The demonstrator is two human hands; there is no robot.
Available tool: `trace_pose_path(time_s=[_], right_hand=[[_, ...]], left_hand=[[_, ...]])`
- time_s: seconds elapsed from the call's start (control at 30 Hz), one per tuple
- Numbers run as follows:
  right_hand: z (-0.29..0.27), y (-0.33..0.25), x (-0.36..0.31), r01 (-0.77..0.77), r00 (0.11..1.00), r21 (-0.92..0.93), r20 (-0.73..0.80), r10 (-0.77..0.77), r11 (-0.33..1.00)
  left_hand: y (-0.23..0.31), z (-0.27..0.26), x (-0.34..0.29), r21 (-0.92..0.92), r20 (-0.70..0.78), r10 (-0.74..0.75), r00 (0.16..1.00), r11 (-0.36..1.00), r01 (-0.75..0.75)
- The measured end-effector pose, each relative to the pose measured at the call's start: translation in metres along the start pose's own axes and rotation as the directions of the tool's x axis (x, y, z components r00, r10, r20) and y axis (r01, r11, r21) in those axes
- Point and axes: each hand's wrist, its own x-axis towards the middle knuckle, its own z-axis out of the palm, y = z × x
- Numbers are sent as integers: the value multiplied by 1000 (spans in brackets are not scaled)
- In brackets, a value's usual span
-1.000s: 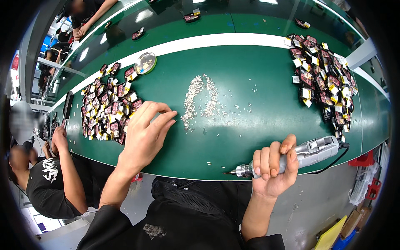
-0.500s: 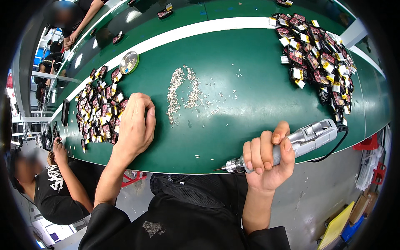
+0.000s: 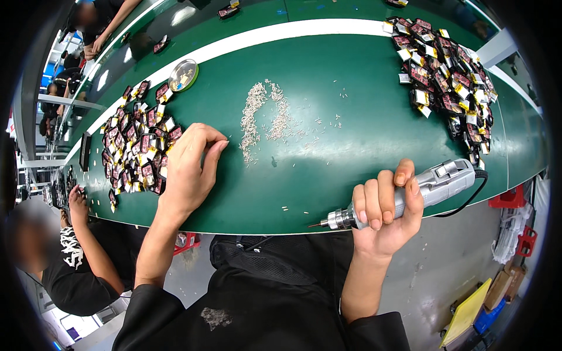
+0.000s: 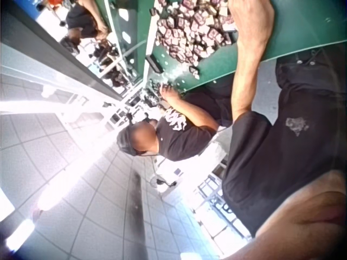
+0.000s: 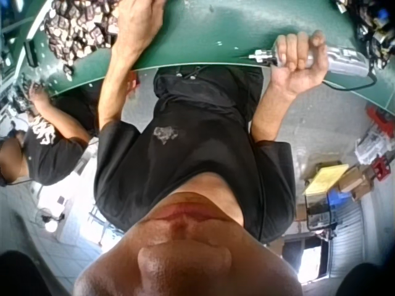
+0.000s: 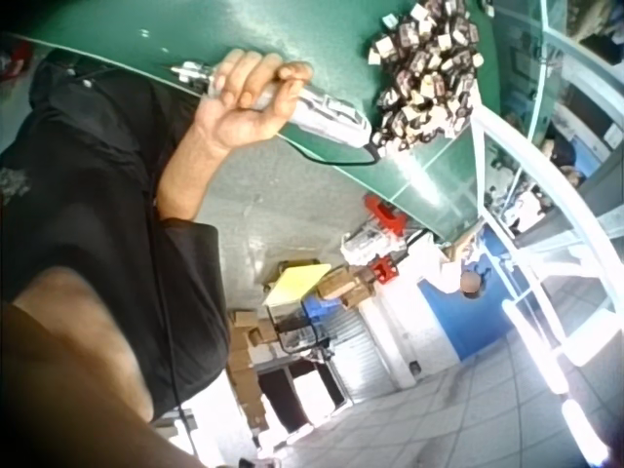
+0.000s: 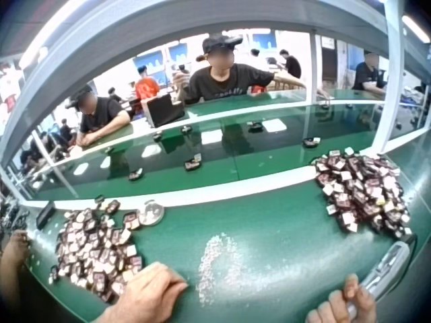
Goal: The person is using an electric screwdriver to assemble small electronic components on a factory assembly line.
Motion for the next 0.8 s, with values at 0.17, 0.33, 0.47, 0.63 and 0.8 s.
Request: trace_pose_path(time_s=[0.17,0.33,0.47,0.63,0.8], right_hand=[[3,1,-1,11,1000,-17,-28,-12,1000],[18,5,-1,35,999,-15,-33,-35,999],[44,14,3,58,994,57,88,-63,997],[66,26,5,82,985,86,145,-93,993],[67,34,5,89,984,56,151,-96,994]], left_hand=[[15,0,-16,-149,11,-108,994,983,108],[37,7,-32,-389,8,-231,973,896,216],[57,11,-46,-664,78,-379,922,670,331],[67,18,-53,-942,210,-396,894,164,294],[73,20,-57,-968,243,-369,897,-31,249]])
